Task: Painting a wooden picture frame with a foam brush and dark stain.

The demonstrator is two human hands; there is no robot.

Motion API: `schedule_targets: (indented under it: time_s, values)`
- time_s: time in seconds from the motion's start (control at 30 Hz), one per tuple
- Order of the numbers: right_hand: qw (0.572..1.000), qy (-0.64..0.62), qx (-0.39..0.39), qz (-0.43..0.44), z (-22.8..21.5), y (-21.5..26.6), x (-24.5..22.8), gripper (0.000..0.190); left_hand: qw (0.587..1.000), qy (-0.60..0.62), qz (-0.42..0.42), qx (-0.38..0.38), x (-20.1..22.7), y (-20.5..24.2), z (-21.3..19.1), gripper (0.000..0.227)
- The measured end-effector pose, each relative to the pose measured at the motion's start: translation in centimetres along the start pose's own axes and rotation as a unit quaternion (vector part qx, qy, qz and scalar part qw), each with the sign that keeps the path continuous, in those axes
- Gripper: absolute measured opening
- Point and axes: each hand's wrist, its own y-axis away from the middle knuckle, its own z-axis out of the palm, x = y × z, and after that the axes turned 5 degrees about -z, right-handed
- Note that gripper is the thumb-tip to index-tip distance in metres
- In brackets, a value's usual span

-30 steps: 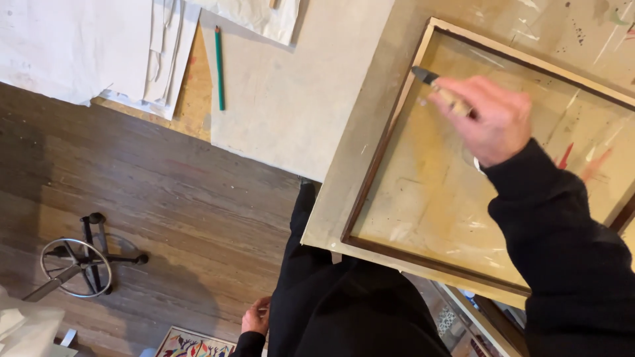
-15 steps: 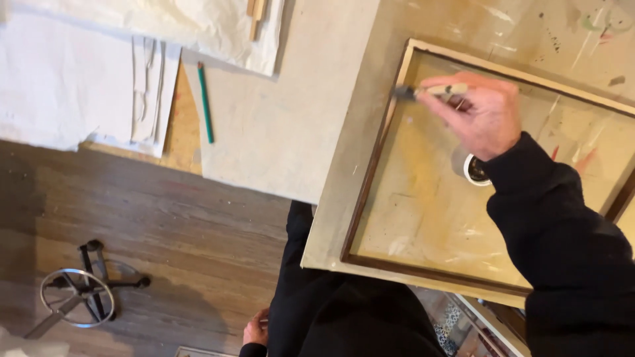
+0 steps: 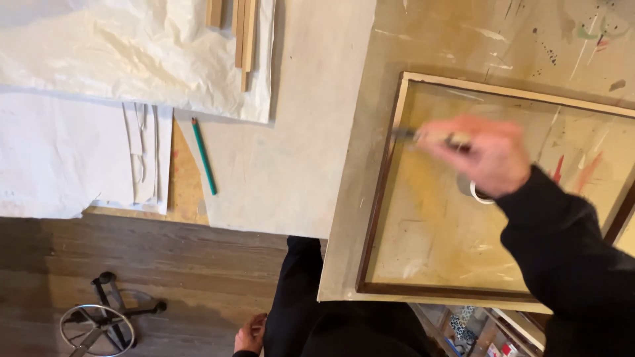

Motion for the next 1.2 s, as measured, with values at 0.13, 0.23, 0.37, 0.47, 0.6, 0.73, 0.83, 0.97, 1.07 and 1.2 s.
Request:
schedule_targets:
  time_s: [0.13,0.23,0.37,0.47,0.6,0.73,0.83,0.97,1.07,1.2]
  values:
    - [0.985,0.167,-0.022,-0.036,0.6,1.2,-0.5,0.02,1.0,0.004,-0.001,0.001,-0.5,1.0,-0.5,0.028]
    - [0.971,0.18,-0.074,-0.135,3.6,4.6,-3.6,0.026,1.0,-0.01,0.003,-0.006,-0.3,0.7,-0.1,0.028]
    - [0.977,0.028,-0.142,-0.16,8.4,10.0,-6.1,0.03,0.999,-0.03,0.018,-0.003,-2.1,0.5,1.2,0.031]
    - [0.994,-0.043,-0.069,-0.077,6.5,6.8,-5.8,0.023,1.0,-0.025,0.011,-0.013,-1.5,0.8,1.0,0.031]
    - [0.993,0.114,-0.013,-0.027,2.3,2.0,-3.0,0.02,0.999,0.023,0.006,-0.023,-0.9,1.2,1.1,0.031]
    - [0.958,0.251,-0.046,-0.129,3.0,3.4,-3.3,0.019,1.0,0.006,0.017,-0.01,-1.6,1.4,2.2,0.032]
    - [0.942,0.224,-0.127,-0.216,5.7,6.5,-6.9,0.029,0.999,0.041,0.03,-0.02,-1.7,1.2,3.3,0.033]
    - [0.962,0.044,-0.193,-0.187,8.9,9.6,-10.6,0.031,0.998,0.052,0.035,-0.006,-2.0,1.7,4.4,0.034]
    - [0.981,-0.034,-0.154,-0.114,7.7,7.1,-9.0,0.025,0.999,0.043,0.018,-0.023,-1.6,2.0,4.1,0.035]
    - [0.997,0.044,-0.056,-0.018,3.5,1.3,-5.9,0.012,0.998,0.062,-0.001,-0.028,-1.0,2.3,3.9,0.036]
